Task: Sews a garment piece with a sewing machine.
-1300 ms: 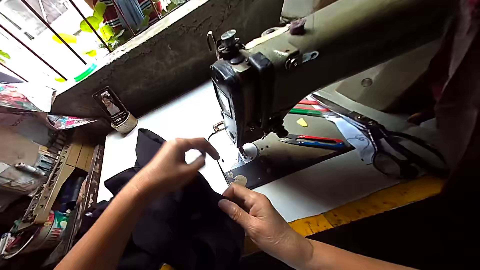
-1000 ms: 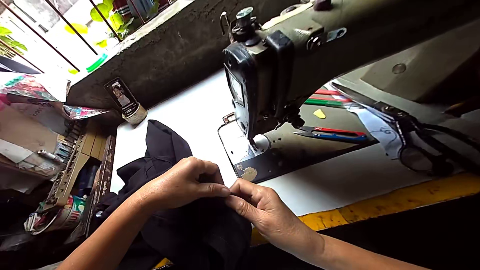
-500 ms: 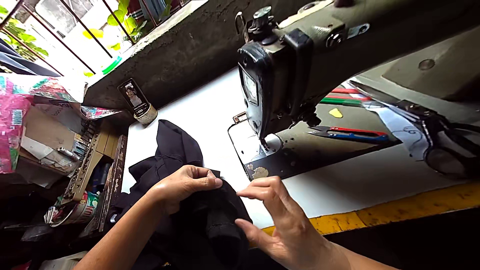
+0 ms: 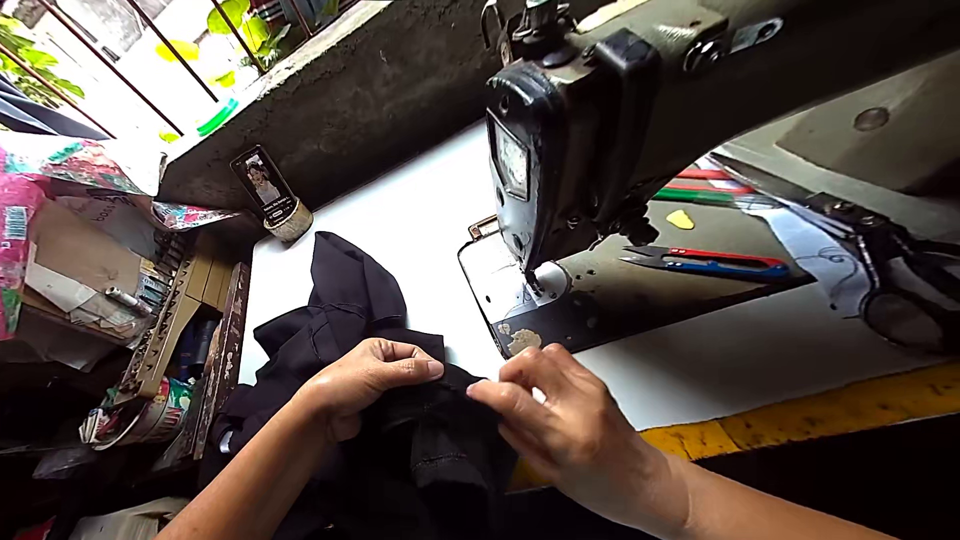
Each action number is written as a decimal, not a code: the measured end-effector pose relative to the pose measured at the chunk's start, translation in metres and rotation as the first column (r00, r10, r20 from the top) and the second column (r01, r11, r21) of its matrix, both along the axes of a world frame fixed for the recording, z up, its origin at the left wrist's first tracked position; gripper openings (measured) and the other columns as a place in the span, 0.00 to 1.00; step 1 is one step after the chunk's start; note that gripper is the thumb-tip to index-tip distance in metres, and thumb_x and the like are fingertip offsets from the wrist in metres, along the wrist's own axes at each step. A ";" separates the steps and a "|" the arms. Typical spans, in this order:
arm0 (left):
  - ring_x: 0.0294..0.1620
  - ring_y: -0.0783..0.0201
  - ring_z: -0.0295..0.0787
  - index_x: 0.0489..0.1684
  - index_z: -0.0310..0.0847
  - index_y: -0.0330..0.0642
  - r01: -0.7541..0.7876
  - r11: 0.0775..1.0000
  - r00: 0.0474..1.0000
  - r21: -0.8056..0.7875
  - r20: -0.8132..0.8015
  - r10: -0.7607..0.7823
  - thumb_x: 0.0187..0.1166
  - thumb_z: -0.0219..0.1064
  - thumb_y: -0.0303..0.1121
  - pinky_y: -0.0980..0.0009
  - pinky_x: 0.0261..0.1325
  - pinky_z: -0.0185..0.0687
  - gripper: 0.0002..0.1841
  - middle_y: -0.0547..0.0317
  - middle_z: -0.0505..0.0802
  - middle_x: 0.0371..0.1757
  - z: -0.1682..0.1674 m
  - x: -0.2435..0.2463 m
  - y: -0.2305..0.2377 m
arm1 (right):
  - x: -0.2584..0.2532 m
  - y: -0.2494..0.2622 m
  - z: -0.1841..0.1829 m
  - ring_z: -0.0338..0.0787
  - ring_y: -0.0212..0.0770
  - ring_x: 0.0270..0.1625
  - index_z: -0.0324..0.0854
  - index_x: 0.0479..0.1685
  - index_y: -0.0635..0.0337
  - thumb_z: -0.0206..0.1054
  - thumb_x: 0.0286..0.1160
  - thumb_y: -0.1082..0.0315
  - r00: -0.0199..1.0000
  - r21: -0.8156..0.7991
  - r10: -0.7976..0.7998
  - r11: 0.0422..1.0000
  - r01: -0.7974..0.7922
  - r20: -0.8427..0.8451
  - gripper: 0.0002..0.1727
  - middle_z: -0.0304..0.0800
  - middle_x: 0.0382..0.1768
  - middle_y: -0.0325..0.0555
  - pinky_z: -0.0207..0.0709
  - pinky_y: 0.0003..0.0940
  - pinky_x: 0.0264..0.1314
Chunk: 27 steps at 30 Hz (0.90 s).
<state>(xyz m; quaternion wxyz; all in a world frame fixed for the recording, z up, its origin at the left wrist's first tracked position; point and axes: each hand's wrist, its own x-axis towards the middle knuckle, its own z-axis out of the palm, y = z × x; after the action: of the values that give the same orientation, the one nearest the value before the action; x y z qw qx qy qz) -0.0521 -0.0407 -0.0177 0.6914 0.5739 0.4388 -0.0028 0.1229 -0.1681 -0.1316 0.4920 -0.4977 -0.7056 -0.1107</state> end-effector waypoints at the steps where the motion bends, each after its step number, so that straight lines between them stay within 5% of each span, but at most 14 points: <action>1: 0.25 0.75 0.89 0.26 0.88 0.43 -0.006 1.000 1.000 0.000 0.009 0.006 0.83 0.62 0.26 0.78 0.31 0.86 0.13 0.60 0.92 0.23 -0.001 0.001 0.000 | -0.002 0.000 -0.002 0.78 0.39 0.33 0.91 0.48 0.49 0.59 0.78 0.68 1.000 -0.013 0.018 1.000 -0.017 0.017 0.13 0.80 0.32 0.42 0.66 0.32 0.35; 5: 0.25 0.76 0.88 0.27 0.88 0.43 -0.015 0.999 1.000 0.029 0.025 0.014 0.83 0.62 0.24 0.79 0.31 0.85 0.12 0.61 0.92 0.24 -0.004 -0.002 0.003 | -0.003 -0.001 -0.009 0.79 0.36 0.34 0.93 0.48 0.49 0.58 0.73 0.68 0.998 -0.073 0.028 0.997 -0.032 -0.049 0.16 0.82 0.33 0.40 0.67 0.29 0.34; 10: 0.26 0.74 0.88 0.29 0.90 0.39 -0.024 0.994 0.997 0.104 0.078 0.016 0.80 0.64 0.21 0.78 0.33 0.85 0.10 0.59 0.92 0.25 -0.003 -0.004 -0.003 | -0.009 -0.003 -0.012 0.83 0.23 0.39 0.84 0.57 0.53 0.65 0.67 0.63 0.870 -0.287 0.074 0.928 -0.240 -0.487 0.18 0.84 0.45 0.36 0.78 0.17 0.40; 12: 0.26 0.76 0.86 0.31 0.89 0.40 0.049 0.963 0.993 0.266 0.094 -0.077 0.79 0.66 0.23 0.80 0.32 0.83 0.08 0.62 0.91 0.25 -0.002 -0.004 -0.004 | -0.011 -0.003 -0.013 0.86 0.27 0.40 0.83 0.59 0.54 0.65 0.64 0.66 0.831 -0.355 0.074 0.880 -0.314 -0.551 0.20 0.86 0.44 0.38 0.82 0.23 0.41; 14: 0.27 0.80 0.84 0.35 0.90 0.44 0.196 0.776 0.968 0.600 0.009 -0.252 0.80 0.67 0.29 0.84 0.32 0.79 0.06 0.69 0.90 0.26 0.001 -0.006 0.000 | -0.012 -0.003 -0.012 0.90 0.35 0.39 0.85 0.54 0.57 0.62 0.62 0.70 0.868 -0.382 0.068 0.879 -0.286 -0.492 0.18 0.90 0.38 0.41 0.84 0.34 0.38; 15: 0.28 0.82 0.84 0.37 0.89 0.47 0.265 0.576 0.947 0.774 -0.098 -0.305 0.80 0.67 0.33 0.84 0.32 0.79 0.06 0.72 0.90 0.27 0.002 -0.006 0.006 | -0.011 -0.004 -0.011 0.90 0.37 0.37 0.86 0.53 0.58 0.60 0.61 0.71 0.888 -0.388 0.061 0.884 -0.260 -0.455 0.19 0.90 0.35 0.42 0.82 0.37 0.35; 17: 0.31 0.81 0.85 0.38 0.89 0.50 0.353 0.222 0.913 0.909 -0.282 -0.296 0.80 0.67 0.36 0.79 0.36 0.82 0.06 0.74 0.90 0.30 0.005 0.000 0.020 | -0.006 -0.010 -0.004 0.93 0.39 0.37 0.85 0.55 0.59 0.58 0.60 0.73 0.908 -0.398 0.048 0.888 -0.230 -0.416 0.21 0.92 0.36 0.44 0.85 0.38 0.33; 18: 0.33 0.80 0.86 0.38 0.90 0.51 0.384 0.150 0.897 0.911 -0.329 -0.296 0.79 0.68 0.36 0.77 0.38 0.83 0.05 0.74 0.90 0.31 0.005 0.008 0.026 | -0.002 -0.015 0.000 0.93 0.38 0.38 0.84 0.56 0.60 0.58 0.58 0.74 0.909 -0.397 0.045 0.890 -0.225 -0.415 0.22 0.92 0.37 0.45 0.86 0.36 0.35; 21: 0.37 0.70 0.90 0.37 0.92 0.48 0.481 0.177 0.836 0.859 -0.389 -0.386 0.78 0.71 0.35 0.61 0.43 0.87 0.04 0.68 0.93 0.34 -0.011 0.047 0.032 | 0.015 -0.039 0.008 0.93 0.40 0.37 0.80 0.57 0.64 0.59 0.56 0.77 0.916 -0.443 0.049 0.865 -0.238 -0.398 0.23 0.91 0.36 0.49 0.86 0.35 0.35; 23: 0.39 0.62 0.92 0.36 0.92 0.43 0.545 0.213 0.786 0.811 -0.406 -0.466 0.78 0.72 0.34 0.53 0.46 0.87 0.06 0.60 0.94 0.35 -0.035 0.072 0.031 | 0.028 -0.058 0.012 0.92 0.49 0.31 0.79 0.56 0.68 0.62 0.62 0.79 0.923 -0.551 0.059 0.787 -0.278 -0.381 0.19 0.90 0.32 0.55 0.84 0.44 0.31; 27: 0.44 0.59 0.91 0.42 0.91 0.34 0.668 0.322 0.679 0.671 -0.373 -0.633 0.83 0.67 0.35 0.56 0.52 0.82 0.11 0.50 0.94 0.39 -0.055 0.093 0.035 | 0.069 -0.069 0.015 0.88 0.51 0.32 0.84 0.53 0.70 0.62 0.83 0.68 0.917 -0.627 0.187 0.680 -0.380 -0.352 0.13 0.89 0.37 0.60 0.82 0.44 0.35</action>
<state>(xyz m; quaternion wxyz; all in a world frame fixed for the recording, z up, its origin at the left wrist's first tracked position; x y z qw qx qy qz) 0.0406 -0.0058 -0.0731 0.3088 0.9345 0.1424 -0.1053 0.1920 -0.2375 -0.1170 0.3726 -0.5368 -0.6944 0.3013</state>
